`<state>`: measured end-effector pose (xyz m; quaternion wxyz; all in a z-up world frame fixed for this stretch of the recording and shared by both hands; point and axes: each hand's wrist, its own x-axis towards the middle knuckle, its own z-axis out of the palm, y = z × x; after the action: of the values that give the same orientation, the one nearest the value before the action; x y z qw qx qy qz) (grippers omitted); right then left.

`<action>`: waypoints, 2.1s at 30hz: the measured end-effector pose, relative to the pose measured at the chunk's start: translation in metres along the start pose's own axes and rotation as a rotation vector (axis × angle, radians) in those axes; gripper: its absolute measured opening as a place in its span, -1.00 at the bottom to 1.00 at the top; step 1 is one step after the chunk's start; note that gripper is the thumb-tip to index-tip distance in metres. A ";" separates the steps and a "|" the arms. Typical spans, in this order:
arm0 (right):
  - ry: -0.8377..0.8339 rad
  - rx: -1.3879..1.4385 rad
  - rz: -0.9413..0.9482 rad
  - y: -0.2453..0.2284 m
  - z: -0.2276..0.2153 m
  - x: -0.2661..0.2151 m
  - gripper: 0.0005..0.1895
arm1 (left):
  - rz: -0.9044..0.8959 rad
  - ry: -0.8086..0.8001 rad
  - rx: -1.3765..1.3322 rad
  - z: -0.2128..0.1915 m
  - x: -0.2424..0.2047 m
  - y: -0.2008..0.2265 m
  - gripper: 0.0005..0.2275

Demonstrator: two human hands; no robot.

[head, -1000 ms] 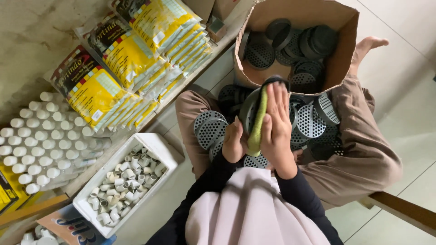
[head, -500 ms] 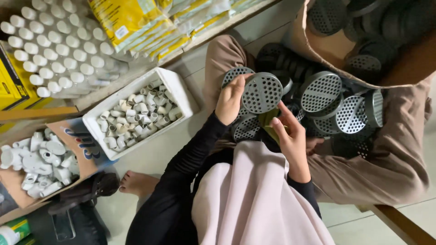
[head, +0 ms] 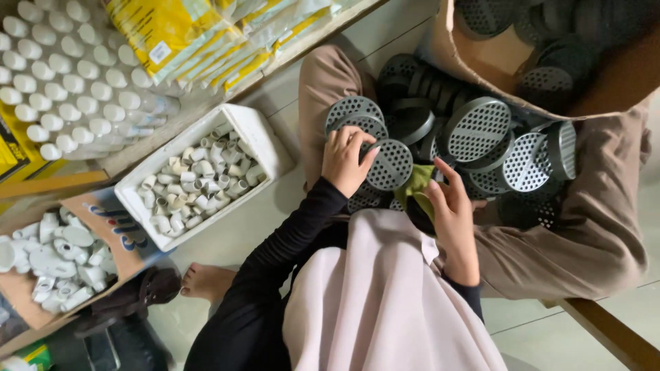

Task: Cleaning respirator filter cartridges with a cloth

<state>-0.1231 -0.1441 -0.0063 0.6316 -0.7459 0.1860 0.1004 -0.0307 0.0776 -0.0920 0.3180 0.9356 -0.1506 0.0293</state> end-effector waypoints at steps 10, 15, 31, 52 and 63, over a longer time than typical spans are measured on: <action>-0.174 1.037 -0.440 -0.050 -0.148 -0.079 -0.44 | 0.129 -0.118 0.004 -0.022 0.070 0.046 -0.74; -0.156 1.025 -0.664 -0.052 -0.150 -0.075 -0.27 | 0.407 -0.121 -0.120 -0.005 0.159 0.090 -0.79; 0.668 0.894 -0.361 0.024 -0.146 -0.023 -0.74 | 0.329 -1.039 1.036 0.294 0.354 0.050 -0.56; 0.710 0.652 -0.486 -0.080 -0.108 -0.012 -0.16 | 0.496 -0.158 -0.823 -0.026 0.227 0.174 -0.82; 0.888 -0.652 -1.294 -0.159 -0.058 0.017 -0.84 | 0.759 0.241 -0.868 -0.006 0.120 0.171 -0.58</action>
<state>-0.0486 -0.1821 0.1417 0.1867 -0.8201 -0.0849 -0.5343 0.0326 -0.0789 0.0310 0.6541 0.5904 -0.4360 0.1830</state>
